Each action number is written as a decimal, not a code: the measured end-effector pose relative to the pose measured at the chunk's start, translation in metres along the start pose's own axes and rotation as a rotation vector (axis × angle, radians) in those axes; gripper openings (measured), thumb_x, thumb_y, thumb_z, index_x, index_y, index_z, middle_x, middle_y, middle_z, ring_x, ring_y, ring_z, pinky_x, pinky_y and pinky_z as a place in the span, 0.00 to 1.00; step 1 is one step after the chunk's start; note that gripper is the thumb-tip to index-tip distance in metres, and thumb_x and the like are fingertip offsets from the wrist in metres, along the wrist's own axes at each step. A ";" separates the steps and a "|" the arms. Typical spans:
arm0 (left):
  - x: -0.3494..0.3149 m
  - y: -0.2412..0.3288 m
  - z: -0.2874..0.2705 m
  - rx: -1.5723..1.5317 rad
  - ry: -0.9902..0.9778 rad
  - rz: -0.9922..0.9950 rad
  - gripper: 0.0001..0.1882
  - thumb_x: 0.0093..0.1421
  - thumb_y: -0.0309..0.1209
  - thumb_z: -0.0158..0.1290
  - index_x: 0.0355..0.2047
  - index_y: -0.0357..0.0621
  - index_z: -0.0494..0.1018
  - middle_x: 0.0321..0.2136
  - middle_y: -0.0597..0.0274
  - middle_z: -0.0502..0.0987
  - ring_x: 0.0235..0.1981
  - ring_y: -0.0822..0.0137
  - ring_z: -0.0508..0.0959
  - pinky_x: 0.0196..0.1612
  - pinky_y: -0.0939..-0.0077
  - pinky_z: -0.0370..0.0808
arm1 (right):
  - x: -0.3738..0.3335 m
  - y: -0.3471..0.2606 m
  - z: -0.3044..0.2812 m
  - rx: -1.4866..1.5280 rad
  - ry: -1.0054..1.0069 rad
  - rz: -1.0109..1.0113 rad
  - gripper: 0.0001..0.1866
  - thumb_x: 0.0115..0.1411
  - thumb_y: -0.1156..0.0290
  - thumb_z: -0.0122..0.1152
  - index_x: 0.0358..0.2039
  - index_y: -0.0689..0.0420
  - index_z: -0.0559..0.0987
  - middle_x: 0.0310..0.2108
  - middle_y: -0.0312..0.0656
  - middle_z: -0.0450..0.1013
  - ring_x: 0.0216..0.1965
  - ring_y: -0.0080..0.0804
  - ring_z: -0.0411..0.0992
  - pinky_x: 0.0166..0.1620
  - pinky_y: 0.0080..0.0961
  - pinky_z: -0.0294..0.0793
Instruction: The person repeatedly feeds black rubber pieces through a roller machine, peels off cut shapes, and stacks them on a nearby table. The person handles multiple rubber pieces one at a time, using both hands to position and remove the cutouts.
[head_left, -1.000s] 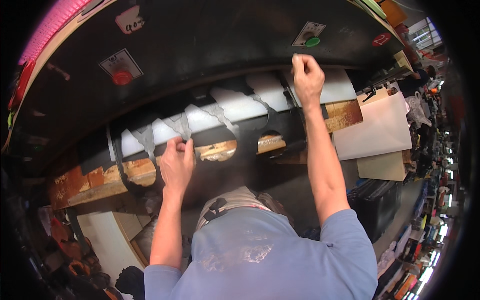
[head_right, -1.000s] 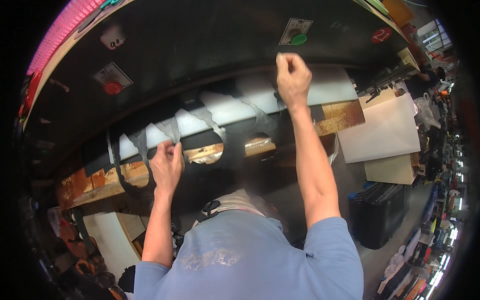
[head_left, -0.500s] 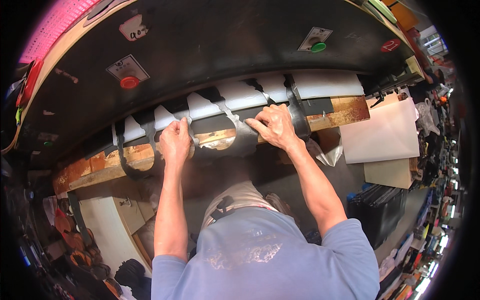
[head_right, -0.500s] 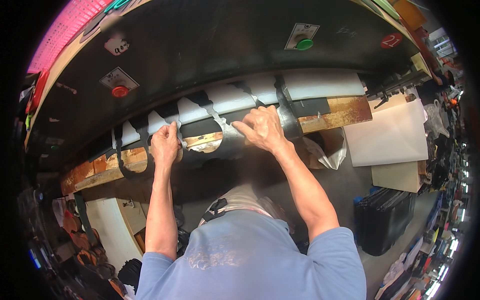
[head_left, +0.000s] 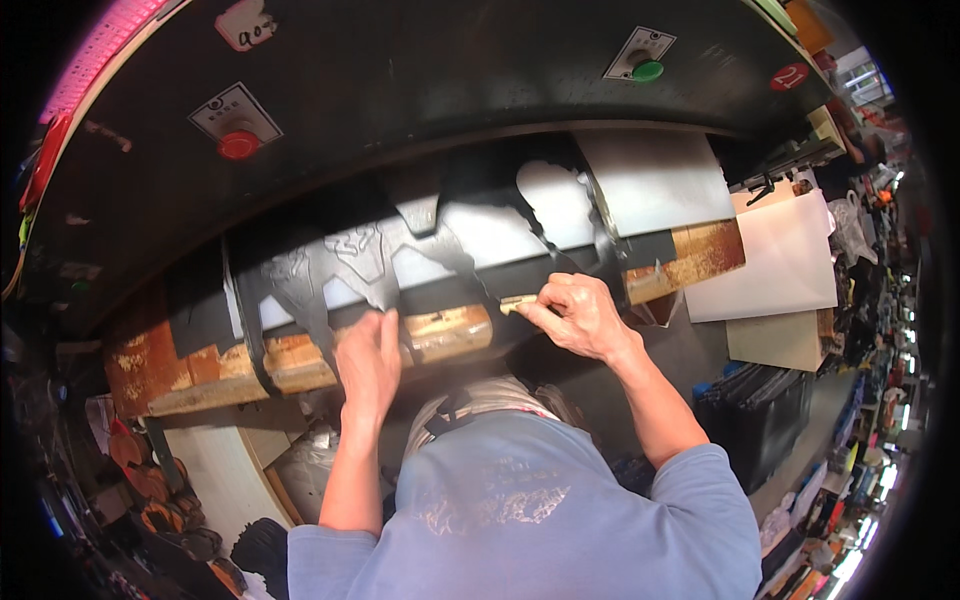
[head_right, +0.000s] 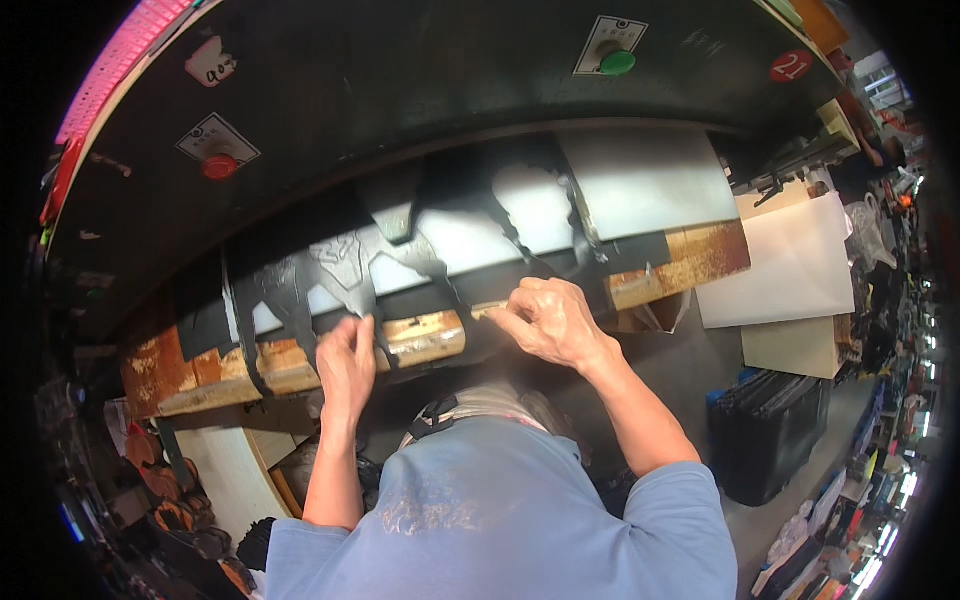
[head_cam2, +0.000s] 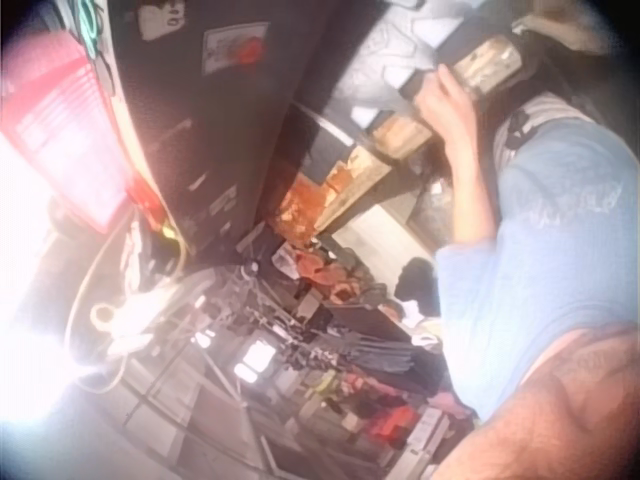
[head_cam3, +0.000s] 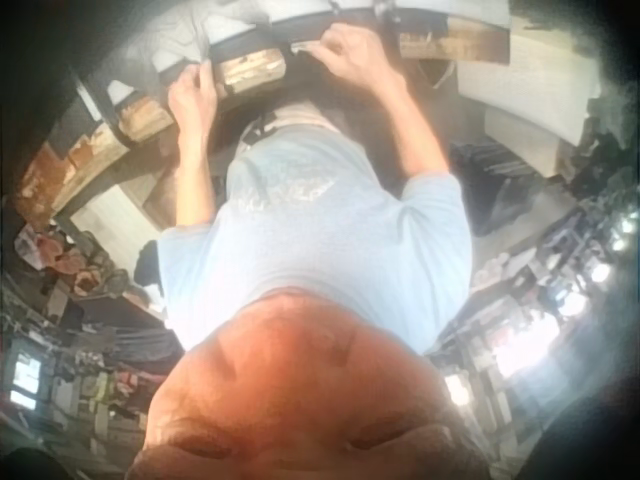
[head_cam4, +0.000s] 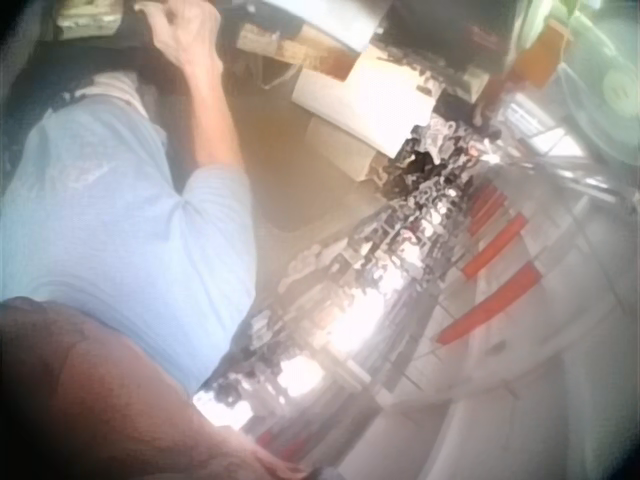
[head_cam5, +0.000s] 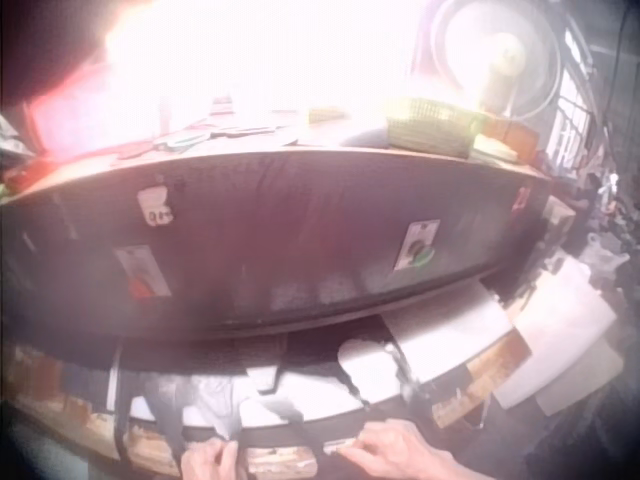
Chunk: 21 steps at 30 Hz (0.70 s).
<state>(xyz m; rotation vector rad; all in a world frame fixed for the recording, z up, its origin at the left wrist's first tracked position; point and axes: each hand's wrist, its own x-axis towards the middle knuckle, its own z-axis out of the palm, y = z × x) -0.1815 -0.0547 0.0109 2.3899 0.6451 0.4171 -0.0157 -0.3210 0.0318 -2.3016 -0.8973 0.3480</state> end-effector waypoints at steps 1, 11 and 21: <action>0.002 0.002 -0.007 0.080 -0.100 -0.002 0.18 0.72 0.35 0.58 0.29 0.33 0.77 0.26 0.38 0.79 0.31 0.32 0.79 0.35 0.48 0.73 | 0.011 -0.008 -0.006 0.049 0.113 -0.032 0.11 0.56 0.65 0.77 0.32 0.58 0.87 0.28 0.45 0.78 0.29 0.46 0.77 0.47 0.42 0.75; 0.144 -0.011 0.022 0.266 0.046 0.359 0.20 0.70 0.22 0.52 0.62 0.36 0.74 0.68 0.43 0.72 0.75 0.42 0.64 0.77 0.44 0.57 | 0.200 -0.062 0.109 0.056 0.462 -0.124 0.51 0.42 0.61 0.77 0.69 0.61 0.72 0.73 0.73 0.51 0.71 0.87 0.46 0.71 0.70 0.57; 0.136 -0.032 0.036 0.194 0.072 0.333 0.23 0.68 0.19 0.54 0.63 0.37 0.74 0.69 0.47 0.72 0.75 0.44 0.65 0.76 0.42 0.58 | 0.178 -0.015 0.026 0.309 0.604 0.024 0.45 0.45 0.61 0.76 0.65 0.62 0.77 0.72 0.60 0.62 0.75 0.62 0.55 0.74 0.56 0.60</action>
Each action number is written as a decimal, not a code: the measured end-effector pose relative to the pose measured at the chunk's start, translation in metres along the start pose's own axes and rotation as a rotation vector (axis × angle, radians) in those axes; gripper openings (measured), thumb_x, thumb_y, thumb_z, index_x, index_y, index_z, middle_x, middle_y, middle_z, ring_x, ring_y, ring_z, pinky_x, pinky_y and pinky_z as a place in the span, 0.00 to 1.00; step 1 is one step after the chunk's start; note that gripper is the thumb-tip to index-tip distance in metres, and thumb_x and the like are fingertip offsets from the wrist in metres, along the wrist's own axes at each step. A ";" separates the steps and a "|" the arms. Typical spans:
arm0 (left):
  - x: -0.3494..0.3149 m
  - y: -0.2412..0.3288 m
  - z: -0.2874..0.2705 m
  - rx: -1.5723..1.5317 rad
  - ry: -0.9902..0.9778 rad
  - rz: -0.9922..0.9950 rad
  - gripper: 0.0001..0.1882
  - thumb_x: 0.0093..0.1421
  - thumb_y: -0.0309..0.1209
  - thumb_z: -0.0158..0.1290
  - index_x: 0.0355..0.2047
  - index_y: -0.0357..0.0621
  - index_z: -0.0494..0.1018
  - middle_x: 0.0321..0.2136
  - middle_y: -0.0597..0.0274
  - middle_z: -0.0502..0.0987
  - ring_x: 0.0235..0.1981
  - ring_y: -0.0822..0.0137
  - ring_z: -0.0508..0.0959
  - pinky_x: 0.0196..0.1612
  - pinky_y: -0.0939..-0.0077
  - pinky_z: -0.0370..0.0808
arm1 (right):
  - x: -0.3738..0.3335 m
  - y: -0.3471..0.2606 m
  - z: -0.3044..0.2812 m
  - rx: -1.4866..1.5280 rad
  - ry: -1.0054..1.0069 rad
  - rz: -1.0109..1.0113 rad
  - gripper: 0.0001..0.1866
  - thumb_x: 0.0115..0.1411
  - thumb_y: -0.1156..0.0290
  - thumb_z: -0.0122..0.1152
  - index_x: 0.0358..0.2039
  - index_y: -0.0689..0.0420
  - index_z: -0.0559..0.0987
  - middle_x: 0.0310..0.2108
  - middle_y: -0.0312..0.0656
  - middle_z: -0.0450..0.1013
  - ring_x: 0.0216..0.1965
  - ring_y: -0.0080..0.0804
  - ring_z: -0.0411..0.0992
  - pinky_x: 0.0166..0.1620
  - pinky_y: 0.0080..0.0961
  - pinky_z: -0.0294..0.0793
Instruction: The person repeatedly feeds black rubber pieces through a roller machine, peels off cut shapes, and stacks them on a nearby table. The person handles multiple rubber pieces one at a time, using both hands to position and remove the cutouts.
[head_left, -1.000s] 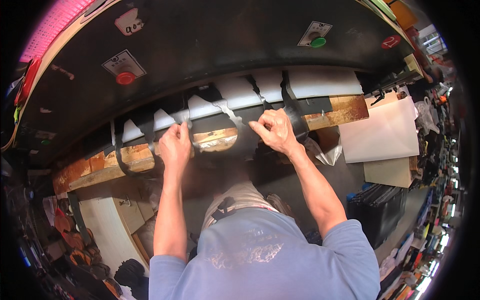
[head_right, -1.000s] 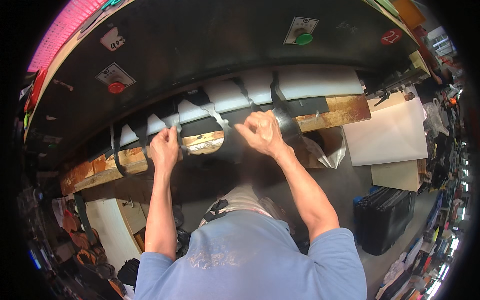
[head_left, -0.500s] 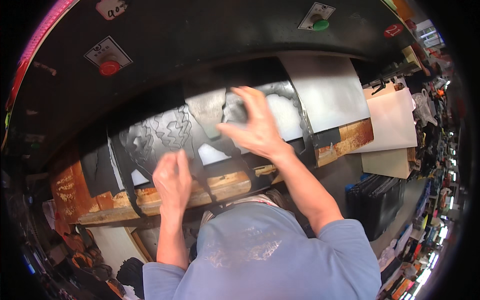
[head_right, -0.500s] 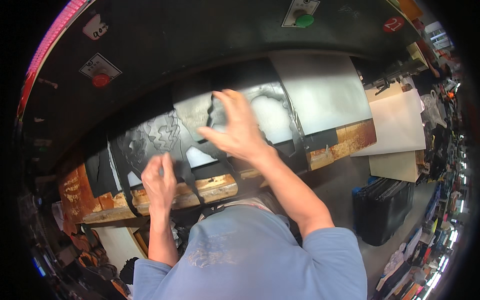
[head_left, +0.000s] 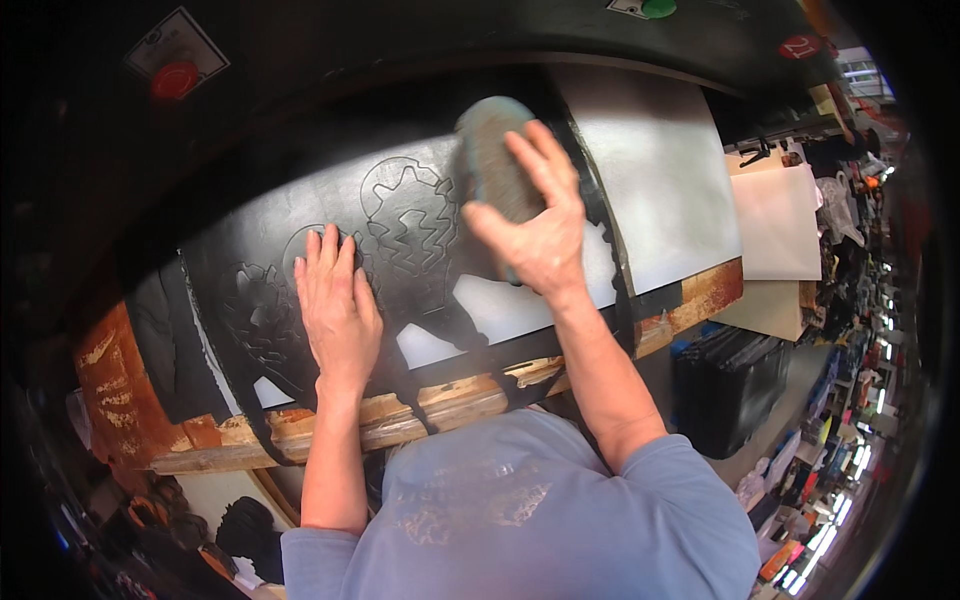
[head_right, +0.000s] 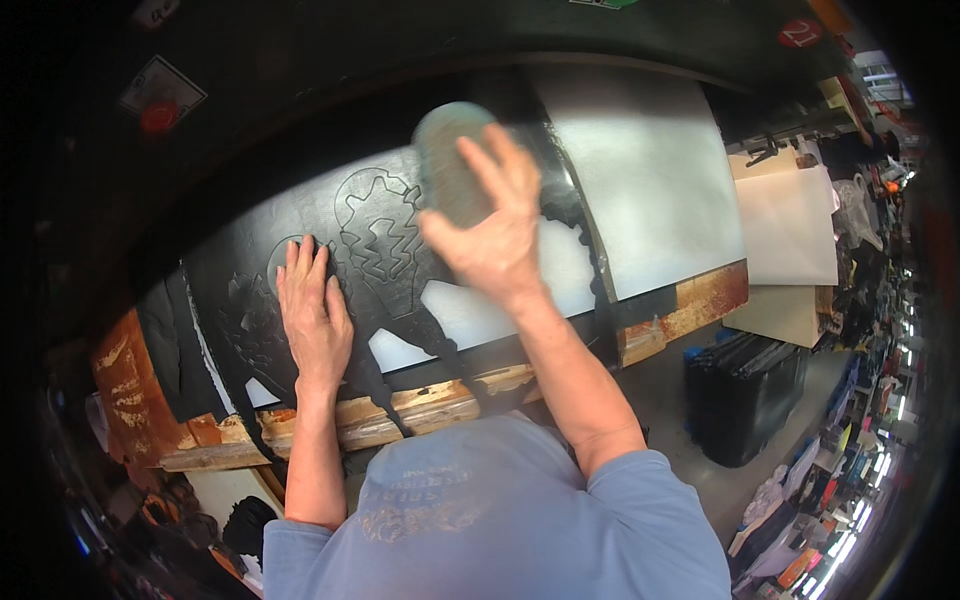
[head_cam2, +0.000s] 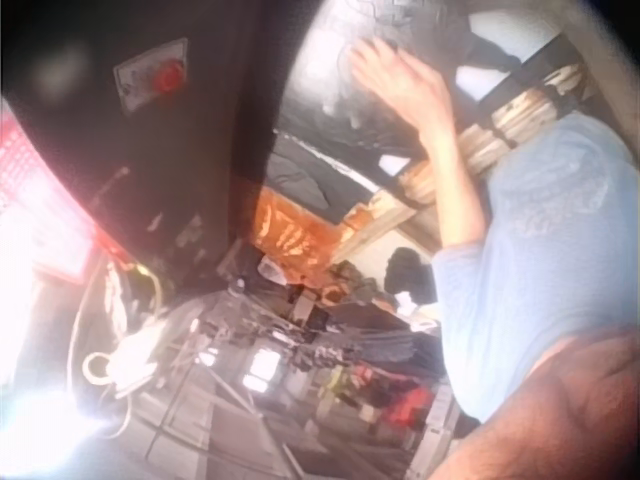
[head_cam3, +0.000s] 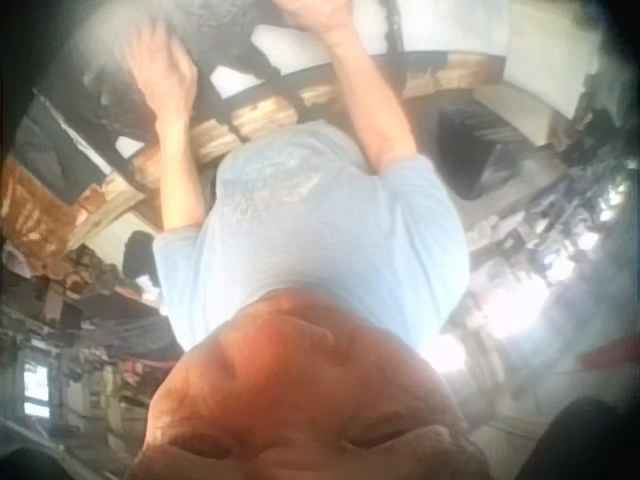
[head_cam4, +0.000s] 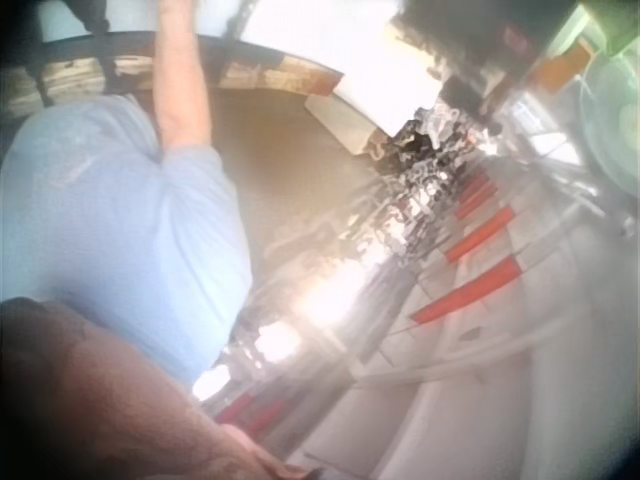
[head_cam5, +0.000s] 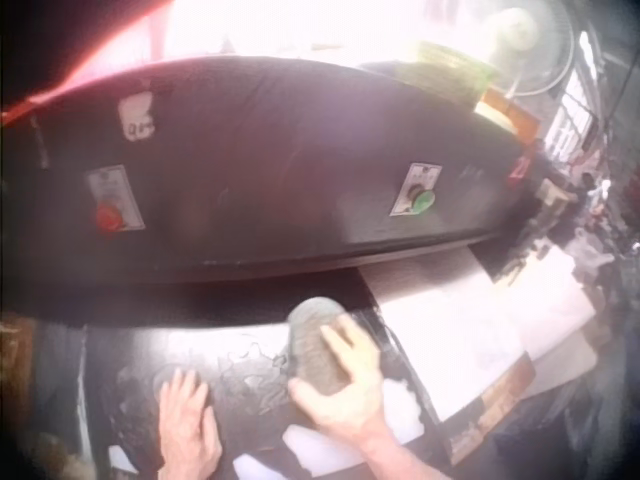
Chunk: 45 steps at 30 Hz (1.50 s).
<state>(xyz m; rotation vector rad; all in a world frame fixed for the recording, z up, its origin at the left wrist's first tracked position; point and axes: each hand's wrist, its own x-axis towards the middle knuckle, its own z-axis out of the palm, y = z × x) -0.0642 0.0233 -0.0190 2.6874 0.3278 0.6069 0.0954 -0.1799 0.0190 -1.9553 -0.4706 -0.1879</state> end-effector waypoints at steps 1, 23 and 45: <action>0.002 0.001 0.000 0.020 0.007 0.020 0.23 0.67 0.19 0.55 0.63 0.36 0.74 0.69 0.46 0.72 0.74 0.44 0.65 0.76 0.42 0.58 | 0.003 0.005 0.002 -0.117 0.057 0.051 0.40 0.46 0.62 0.76 0.61 0.64 0.80 0.72 0.59 0.62 0.74 0.63 0.54 0.73 0.59 0.62; -0.106 0.062 -0.047 -0.497 -0.036 0.039 0.13 0.58 0.13 0.61 0.43 0.36 0.79 0.38 0.50 0.84 0.38 0.51 0.83 0.43 0.63 0.81 | -0.026 0.043 -0.033 -0.115 -0.145 -0.057 0.58 0.46 0.51 0.88 0.72 0.64 0.68 0.76 0.68 0.53 0.75 0.64 0.58 0.74 0.47 0.64; -0.073 0.032 -0.030 -0.177 0.165 0.238 0.04 0.69 0.20 0.57 0.42 0.37 0.79 0.35 0.49 0.81 0.37 0.50 0.79 0.41 0.58 0.77 | -0.080 0.040 -0.131 -0.176 0.364 -0.267 0.10 0.63 0.67 0.68 0.29 0.55 0.76 0.29 0.45 0.74 0.35 0.48 0.75 0.40 0.45 0.77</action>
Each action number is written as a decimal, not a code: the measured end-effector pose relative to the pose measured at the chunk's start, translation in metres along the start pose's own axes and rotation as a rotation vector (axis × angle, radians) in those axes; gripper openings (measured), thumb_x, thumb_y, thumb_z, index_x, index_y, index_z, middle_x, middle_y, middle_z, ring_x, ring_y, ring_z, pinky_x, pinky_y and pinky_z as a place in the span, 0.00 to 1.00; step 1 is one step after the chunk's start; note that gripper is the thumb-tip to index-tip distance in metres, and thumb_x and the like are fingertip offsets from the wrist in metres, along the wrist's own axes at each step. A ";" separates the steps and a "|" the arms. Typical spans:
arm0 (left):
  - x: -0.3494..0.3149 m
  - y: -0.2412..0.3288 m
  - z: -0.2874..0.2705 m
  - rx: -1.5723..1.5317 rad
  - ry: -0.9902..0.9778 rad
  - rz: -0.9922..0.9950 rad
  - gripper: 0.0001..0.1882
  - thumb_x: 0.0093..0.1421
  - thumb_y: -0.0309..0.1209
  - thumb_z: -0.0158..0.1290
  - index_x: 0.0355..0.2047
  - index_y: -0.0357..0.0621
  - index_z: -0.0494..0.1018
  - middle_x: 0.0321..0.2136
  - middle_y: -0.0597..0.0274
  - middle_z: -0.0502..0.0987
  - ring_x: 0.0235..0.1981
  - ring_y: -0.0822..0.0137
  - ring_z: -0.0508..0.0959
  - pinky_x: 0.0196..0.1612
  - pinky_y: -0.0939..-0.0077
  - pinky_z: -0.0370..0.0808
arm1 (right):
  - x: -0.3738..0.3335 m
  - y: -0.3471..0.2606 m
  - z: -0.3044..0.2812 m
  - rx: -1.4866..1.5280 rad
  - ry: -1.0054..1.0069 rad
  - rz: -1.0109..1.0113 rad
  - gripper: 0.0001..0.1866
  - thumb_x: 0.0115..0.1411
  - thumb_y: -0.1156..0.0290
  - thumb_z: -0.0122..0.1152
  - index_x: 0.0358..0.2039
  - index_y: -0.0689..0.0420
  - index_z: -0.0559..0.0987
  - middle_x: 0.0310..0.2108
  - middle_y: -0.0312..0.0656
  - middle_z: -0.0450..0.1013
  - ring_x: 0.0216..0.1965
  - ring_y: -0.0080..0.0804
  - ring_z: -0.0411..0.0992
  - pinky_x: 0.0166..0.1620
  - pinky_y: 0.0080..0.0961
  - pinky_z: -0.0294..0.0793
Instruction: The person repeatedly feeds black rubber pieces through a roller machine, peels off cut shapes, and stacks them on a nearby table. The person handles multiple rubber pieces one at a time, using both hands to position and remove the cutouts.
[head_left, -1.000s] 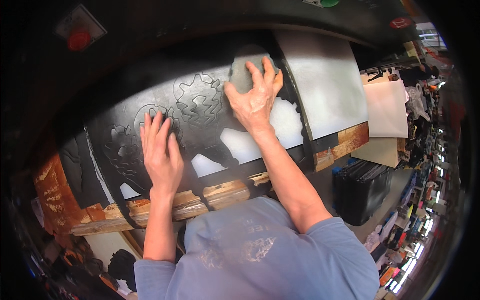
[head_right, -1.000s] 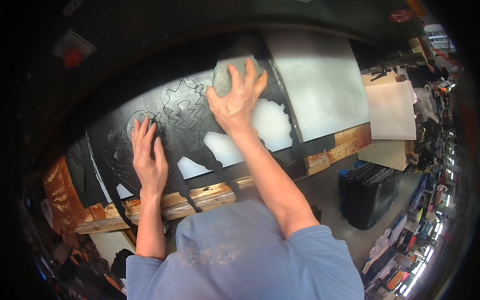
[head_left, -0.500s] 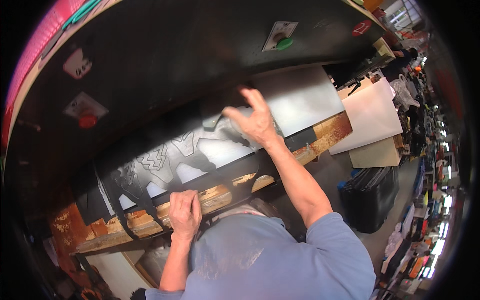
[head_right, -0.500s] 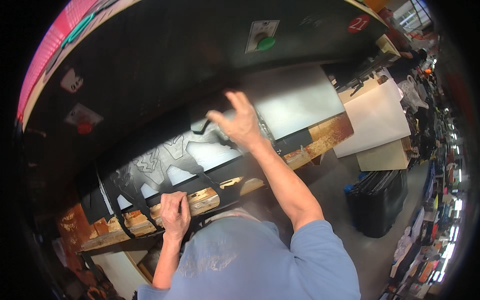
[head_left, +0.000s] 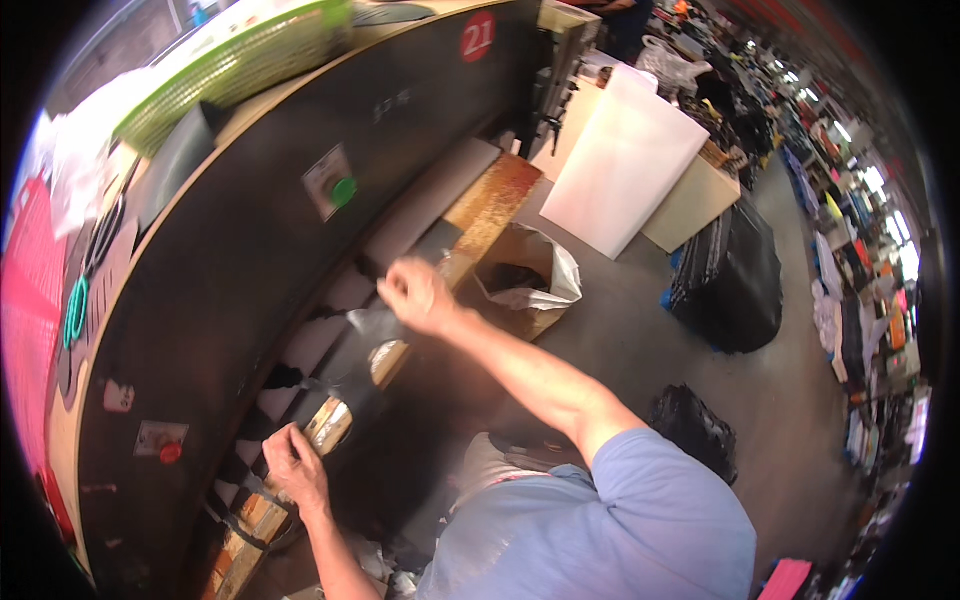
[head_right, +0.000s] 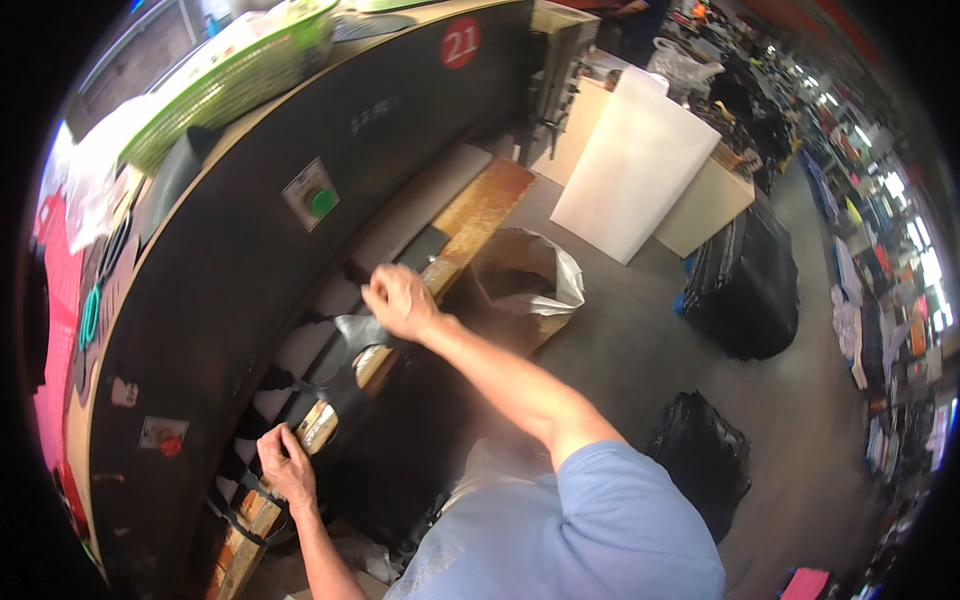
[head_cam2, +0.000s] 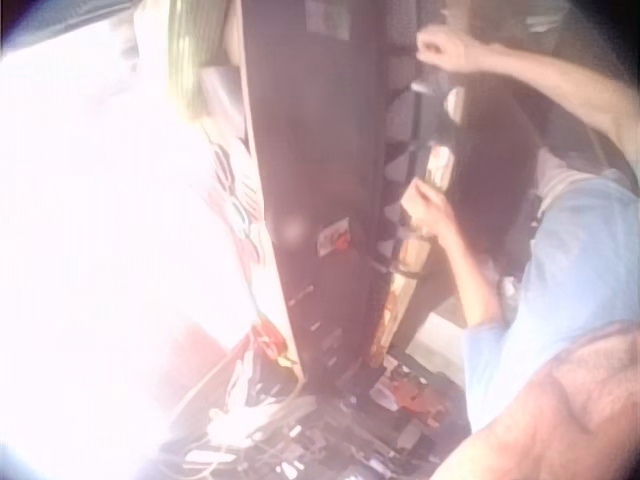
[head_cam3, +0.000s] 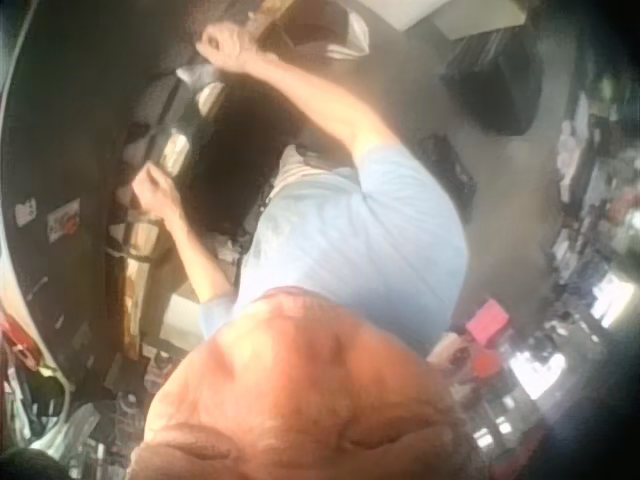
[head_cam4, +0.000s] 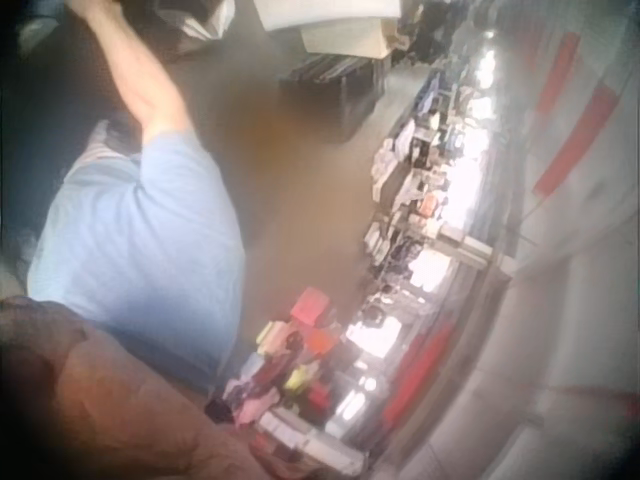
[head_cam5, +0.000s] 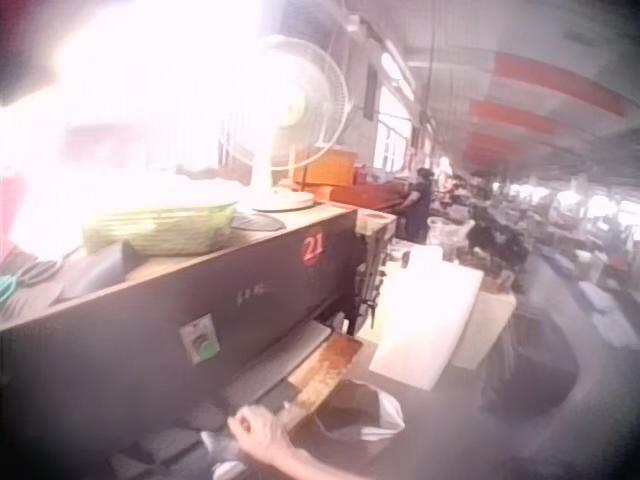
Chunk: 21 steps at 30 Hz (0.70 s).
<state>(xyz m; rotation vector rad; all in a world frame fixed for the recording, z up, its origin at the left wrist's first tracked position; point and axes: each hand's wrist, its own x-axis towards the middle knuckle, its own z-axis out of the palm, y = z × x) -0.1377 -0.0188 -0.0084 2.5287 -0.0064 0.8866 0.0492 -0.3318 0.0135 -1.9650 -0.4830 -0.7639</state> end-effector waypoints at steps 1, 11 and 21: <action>0.002 -0.002 0.000 -0.008 0.023 -0.028 0.04 0.70 0.22 0.57 0.42 0.38 0.80 0.35 0.50 0.81 0.37 0.51 0.79 0.41 0.59 0.77 | -0.013 0.006 0.003 -0.111 0.111 -0.233 0.11 0.63 0.66 0.69 0.28 0.54 0.76 0.29 0.45 0.74 0.37 0.48 0.75 0.41 0.45 0.77; 0.039 0.068 0.022 0.170 0.083 0.181 0.09 0.71 0.22 0.57 0.49 0.36 0.79 0.43 0.50 0.83 0.45 0.51 0.81 0.54 0.57 0.75 | -0.016 0.015 0.017 -0.110 0.096 -0.230 0.09 0.59 0.66 0.69 0.27 0.57 0.84 0.28 0.42 0.72 0.35 0.40 0.72 0.41 0.39 0.73; 0.057 0.123 0.151 0.370 0.023 -0.410 0.23 0.75 0.47 0.56 0.40 0.34 0.79 0.31 0.56 0.83 0.32 0.61 0.79 0.40 0.64 0.76 | 0.003 0.133 -0.037 0.282 -0.381 -0.113 0.11 0.64 0.60 0.63 0.29 0.53 0.80 0.36 0.42 0.75 0.42 0.42 0.75 0.49 0.43 0.72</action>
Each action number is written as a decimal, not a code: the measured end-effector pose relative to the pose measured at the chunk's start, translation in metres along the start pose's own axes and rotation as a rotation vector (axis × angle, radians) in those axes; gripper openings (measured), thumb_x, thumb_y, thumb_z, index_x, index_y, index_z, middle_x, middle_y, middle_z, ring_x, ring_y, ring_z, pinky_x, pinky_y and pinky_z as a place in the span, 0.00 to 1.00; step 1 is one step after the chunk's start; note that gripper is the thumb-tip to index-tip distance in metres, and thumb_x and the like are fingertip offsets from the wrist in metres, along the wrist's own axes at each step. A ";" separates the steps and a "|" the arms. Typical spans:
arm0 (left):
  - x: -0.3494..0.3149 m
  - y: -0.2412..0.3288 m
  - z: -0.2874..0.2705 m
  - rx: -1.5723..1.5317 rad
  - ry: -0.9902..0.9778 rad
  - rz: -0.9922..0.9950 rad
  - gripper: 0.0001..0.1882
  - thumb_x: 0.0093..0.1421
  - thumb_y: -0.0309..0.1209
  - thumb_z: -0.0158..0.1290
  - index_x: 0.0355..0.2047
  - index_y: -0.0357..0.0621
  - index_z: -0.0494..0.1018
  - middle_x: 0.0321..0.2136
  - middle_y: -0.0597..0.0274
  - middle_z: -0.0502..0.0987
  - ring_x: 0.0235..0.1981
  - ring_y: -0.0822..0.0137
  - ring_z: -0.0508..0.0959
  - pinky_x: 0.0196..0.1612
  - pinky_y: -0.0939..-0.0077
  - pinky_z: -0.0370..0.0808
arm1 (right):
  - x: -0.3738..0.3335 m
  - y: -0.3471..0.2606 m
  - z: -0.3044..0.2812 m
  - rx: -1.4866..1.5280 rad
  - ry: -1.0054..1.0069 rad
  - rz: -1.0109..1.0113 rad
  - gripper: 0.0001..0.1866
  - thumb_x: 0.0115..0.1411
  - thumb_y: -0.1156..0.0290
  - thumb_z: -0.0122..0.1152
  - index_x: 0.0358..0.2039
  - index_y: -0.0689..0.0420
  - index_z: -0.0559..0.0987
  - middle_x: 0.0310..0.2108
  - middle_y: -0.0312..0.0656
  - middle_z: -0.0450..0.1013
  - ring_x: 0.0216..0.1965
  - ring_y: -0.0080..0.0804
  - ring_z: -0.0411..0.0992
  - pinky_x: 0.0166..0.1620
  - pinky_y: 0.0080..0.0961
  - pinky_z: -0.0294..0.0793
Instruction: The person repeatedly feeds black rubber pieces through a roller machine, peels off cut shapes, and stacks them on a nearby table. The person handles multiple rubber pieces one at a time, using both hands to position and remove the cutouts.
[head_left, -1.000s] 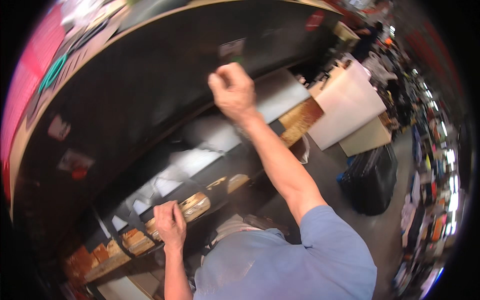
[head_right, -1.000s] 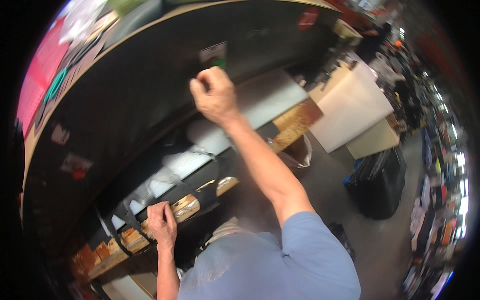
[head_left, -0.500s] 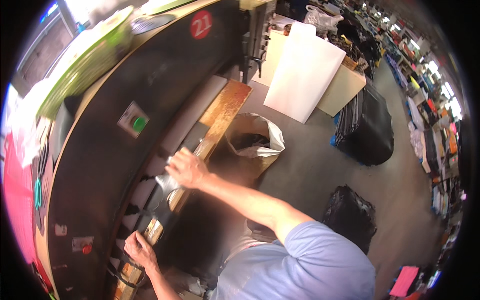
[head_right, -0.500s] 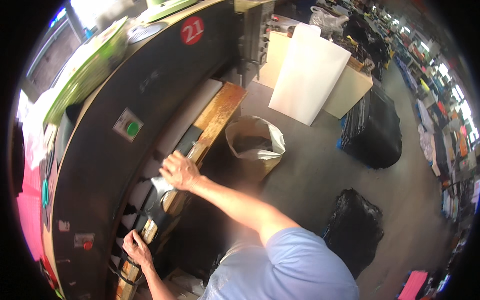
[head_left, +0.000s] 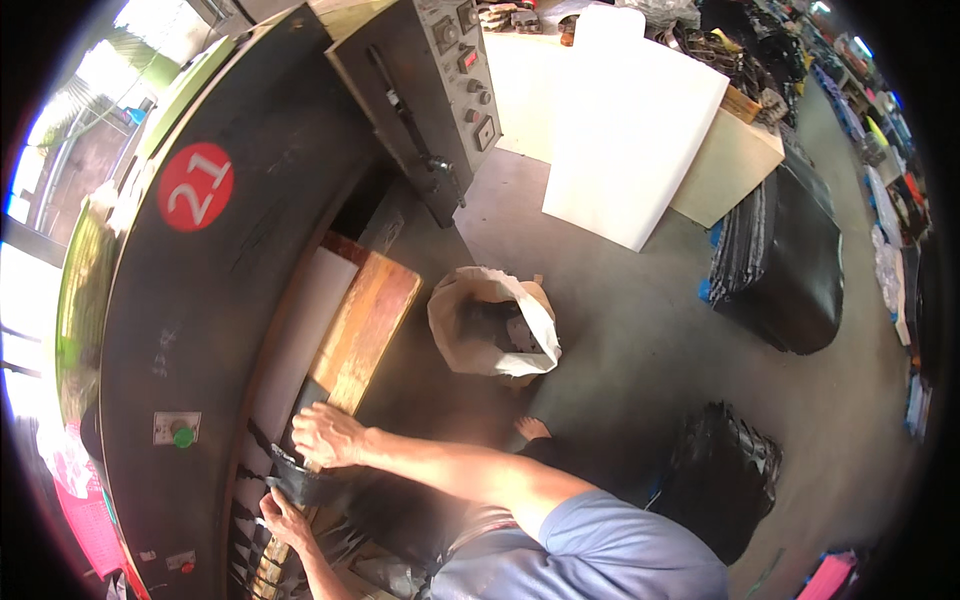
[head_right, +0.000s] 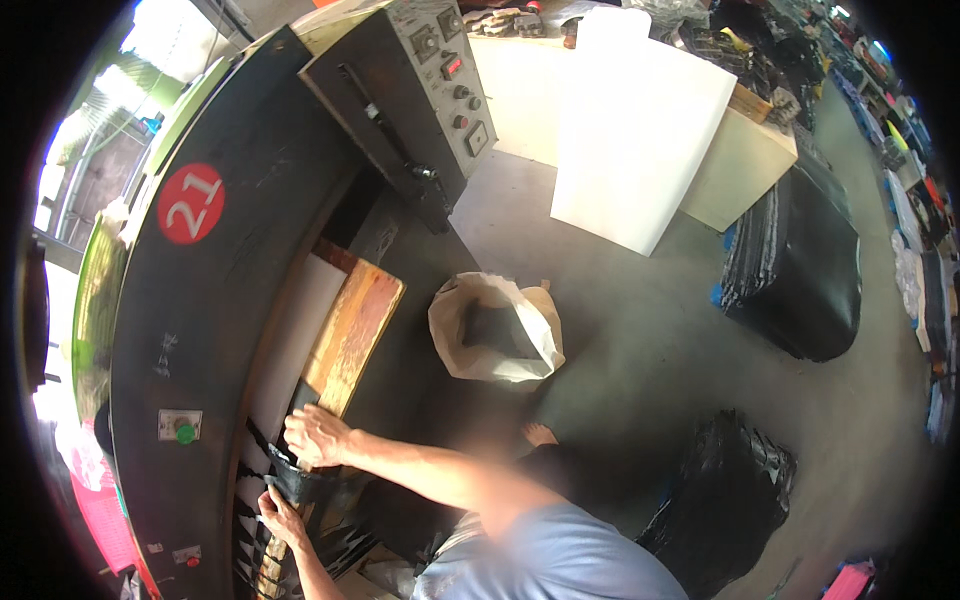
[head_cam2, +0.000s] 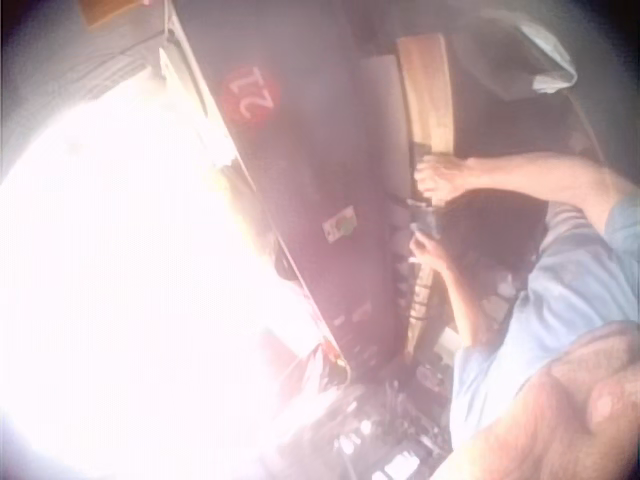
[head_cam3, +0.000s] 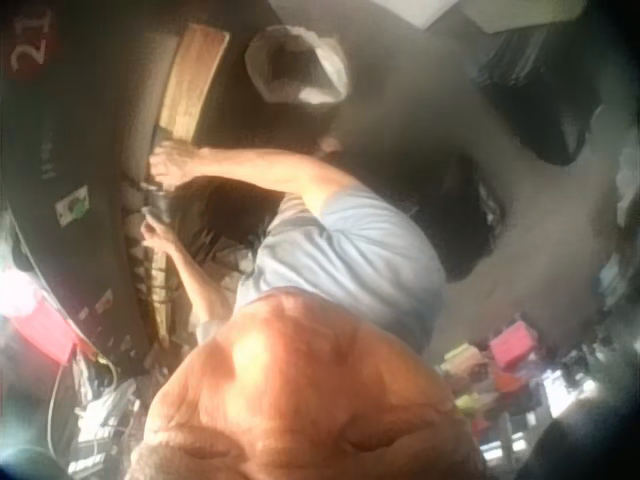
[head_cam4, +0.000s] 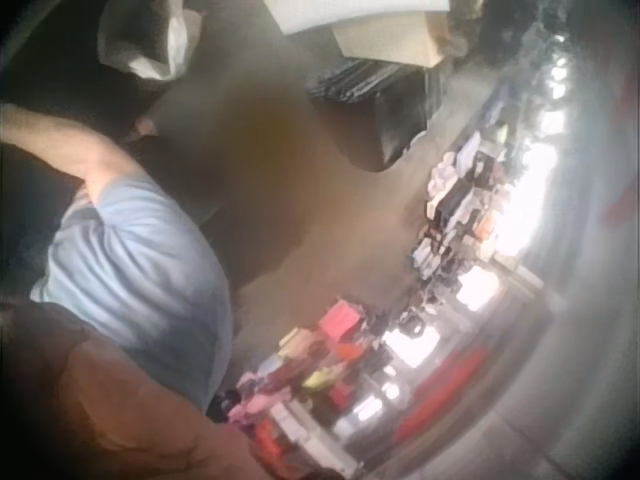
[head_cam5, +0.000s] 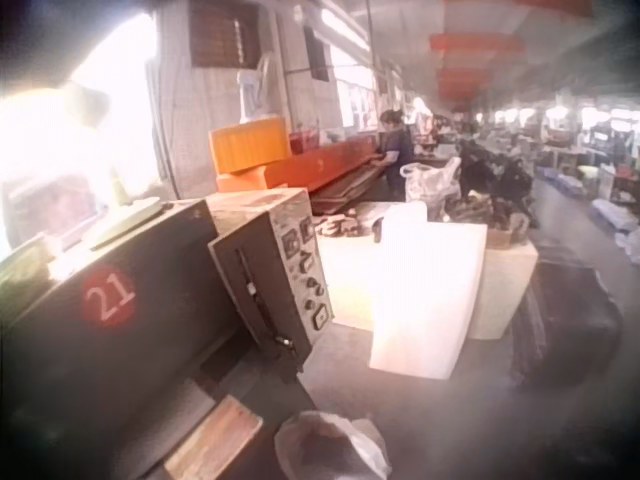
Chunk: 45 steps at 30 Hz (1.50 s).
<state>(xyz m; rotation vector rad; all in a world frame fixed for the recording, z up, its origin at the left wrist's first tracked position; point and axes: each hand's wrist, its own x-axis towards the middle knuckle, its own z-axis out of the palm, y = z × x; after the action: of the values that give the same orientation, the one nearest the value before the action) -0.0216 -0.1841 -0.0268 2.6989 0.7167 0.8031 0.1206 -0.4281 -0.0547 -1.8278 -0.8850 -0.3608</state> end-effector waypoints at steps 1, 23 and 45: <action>0.000 -0.003 -0.001 -0.061 -0.031 0.004 0.23 0.76 0.47 0.56 0.39 0.34 0.79 0.31 0.57 0.82 0.31 0.62 0.78 0.40 0.64 0.76 | -0.001 0.006 -0.005 0.067 0.045 -0.039 0.11 0.64 0.61 0.63 0.29 0.53 0.80 0.35 0.42 0.75 0.42 0.41 0.75 0.50 0.43 0.72; -0.005 -0.050 0.004 -0.220 -0.117 -0.177 0.23 0.77 0.47 0.53 0.38 0.35 0.73 0.30 0.50 0.79 0.32 0.55 0.77 0.42 0.57 0.76 | -0.011 0.014 0.006 0.197 0.096 -0.080 0.08 0.57 0.62 0.66 0.28 0.53 0.81 0.33 0.41 0.76 0.43 0.40 0.77 0.51 0.40 0.73; -0.045 0.022 0.021 -0.298 -0.217 0.035 0.15 0.73 0.34 0.55 0.30 0.37 0.73 0.22 0.49 0.75 0.23 0.47 0.73 0.31 0.48 0.67 | -0.010 -0.011 -0.025 -0.004 0.141 0.288 0.08 0.61 0.67 0.73 0.27 0.55 0.84 0.24 0.41 0.77 0.29 0.44 0.78 0.34 0.41 0.76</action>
<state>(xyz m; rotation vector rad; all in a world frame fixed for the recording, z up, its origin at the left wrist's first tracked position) -0.0342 -0.2282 -0.0560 2.4825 0.4615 0.5603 0.1092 -0.4521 -0.0428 -1.8771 -0.5160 -0.3041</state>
